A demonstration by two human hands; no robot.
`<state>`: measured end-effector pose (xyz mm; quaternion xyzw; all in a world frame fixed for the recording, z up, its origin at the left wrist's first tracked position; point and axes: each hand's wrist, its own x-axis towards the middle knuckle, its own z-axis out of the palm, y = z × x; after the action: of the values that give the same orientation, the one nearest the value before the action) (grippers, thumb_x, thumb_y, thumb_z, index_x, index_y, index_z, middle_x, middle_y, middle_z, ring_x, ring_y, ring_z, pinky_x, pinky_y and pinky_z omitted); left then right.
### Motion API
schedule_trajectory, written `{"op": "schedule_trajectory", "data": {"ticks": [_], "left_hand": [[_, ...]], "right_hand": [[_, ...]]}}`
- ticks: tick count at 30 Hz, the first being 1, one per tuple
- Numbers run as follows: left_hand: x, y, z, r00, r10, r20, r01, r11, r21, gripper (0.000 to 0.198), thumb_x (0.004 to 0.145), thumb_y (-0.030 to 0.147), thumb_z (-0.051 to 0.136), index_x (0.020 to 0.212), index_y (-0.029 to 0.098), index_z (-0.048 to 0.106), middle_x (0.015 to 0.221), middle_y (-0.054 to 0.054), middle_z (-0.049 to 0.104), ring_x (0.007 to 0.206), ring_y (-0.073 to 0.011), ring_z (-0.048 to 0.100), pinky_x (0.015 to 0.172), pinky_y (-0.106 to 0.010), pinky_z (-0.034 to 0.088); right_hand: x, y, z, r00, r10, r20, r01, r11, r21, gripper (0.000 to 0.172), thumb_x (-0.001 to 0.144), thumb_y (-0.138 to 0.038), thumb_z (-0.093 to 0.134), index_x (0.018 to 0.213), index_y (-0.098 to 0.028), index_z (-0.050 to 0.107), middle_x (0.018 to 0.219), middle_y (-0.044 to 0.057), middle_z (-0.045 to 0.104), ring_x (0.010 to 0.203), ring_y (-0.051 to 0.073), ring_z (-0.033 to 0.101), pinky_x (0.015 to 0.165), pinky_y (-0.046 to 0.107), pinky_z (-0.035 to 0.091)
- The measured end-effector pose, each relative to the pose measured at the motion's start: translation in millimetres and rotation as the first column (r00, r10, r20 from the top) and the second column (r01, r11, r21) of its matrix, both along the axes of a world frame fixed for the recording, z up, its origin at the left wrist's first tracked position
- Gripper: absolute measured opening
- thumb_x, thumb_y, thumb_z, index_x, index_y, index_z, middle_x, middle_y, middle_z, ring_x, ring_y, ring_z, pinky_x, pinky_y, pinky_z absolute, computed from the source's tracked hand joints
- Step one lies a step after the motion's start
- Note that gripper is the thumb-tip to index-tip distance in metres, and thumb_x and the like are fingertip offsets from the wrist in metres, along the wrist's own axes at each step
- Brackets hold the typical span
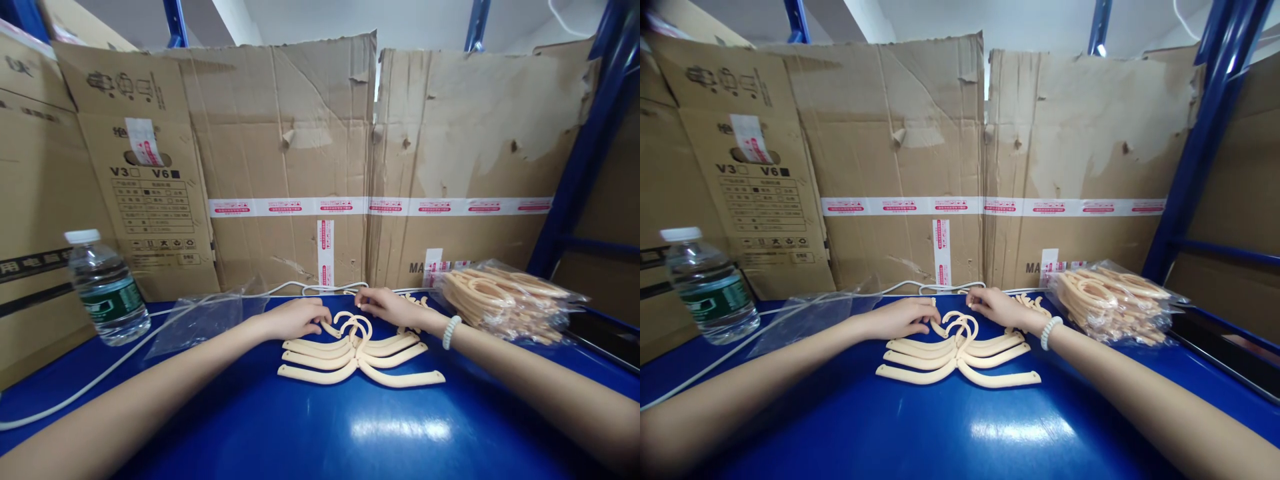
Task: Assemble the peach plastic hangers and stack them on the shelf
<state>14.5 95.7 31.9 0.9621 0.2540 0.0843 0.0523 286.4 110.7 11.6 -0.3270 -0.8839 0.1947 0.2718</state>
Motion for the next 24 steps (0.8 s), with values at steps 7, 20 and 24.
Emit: {"op": "schedule_trajectory", "data": {"ticks": [7, 20, 24], "left_hand": [[-2, 1, -7.5, 1.0, 0.003, 0.025, -0.003, 1.0, 0.023, 0.013, 0.095, 0.026, 0.06, 0.095, 0.013, 0.064, 0.091, -0.003, 0.064, 0.079, -0.0162, 0.063, 0.071, -0.033, 0.054], [-7, -56, 0.1, 0.921, -0.039, 0.387, -0.045, 0.977, 0.207, 0.024, 0.096, 0.006, 0.037, 0.099, 0.017, 0.058, 0.113, -0.01, 0.06, 0.101, -0.019, 0.062, 0.086, -0.033, 0.053], [-1, -87, -4.9, 0.872, -0.144, 0.469, 0.048, 0.976, 0.211, 0.019, 0.097, 0.009, 0.045, 0.105, 0.016, 0.061, 0.112, -0.01, 0.065, 0.104, -0.0178, 0.063, 0.088, -0.029, 0.053]], "right_hand": [[4, -15, -6.7, 0.913, -0.172, -0.371, 0.087, 0.969, -0.233, 0.044, 0.081, -0.056, 0.062, 0.099, -0.015, 0.062, 0.083, 0.007, 0.07, 0.064, 0.015, 0.063, 0.059, 0.028, 0.05], [-16, -110, 0.3, 0.58, -0.457, -0.675, 0.046, 0.845, -0.533, 0.044, 0.07, -0.051, 0.079, 0.096, -0.016, 0.075, 0.084, 0.008, 0.074, 0.08, 0.02, 0.068, 0.079, 0.034, 0.054], [-30, -125, -0.9, 0.486, -0.555, -0.675, -0.067, 0.747, -0.662, 0.042, 0.058, -0.04, 0.09, 0.087, -0.017, 0.069, 0.071, 0.001, 0.071, 0.067, 0.014, 0.067, 0.071, 0.027, 0.055]]}}
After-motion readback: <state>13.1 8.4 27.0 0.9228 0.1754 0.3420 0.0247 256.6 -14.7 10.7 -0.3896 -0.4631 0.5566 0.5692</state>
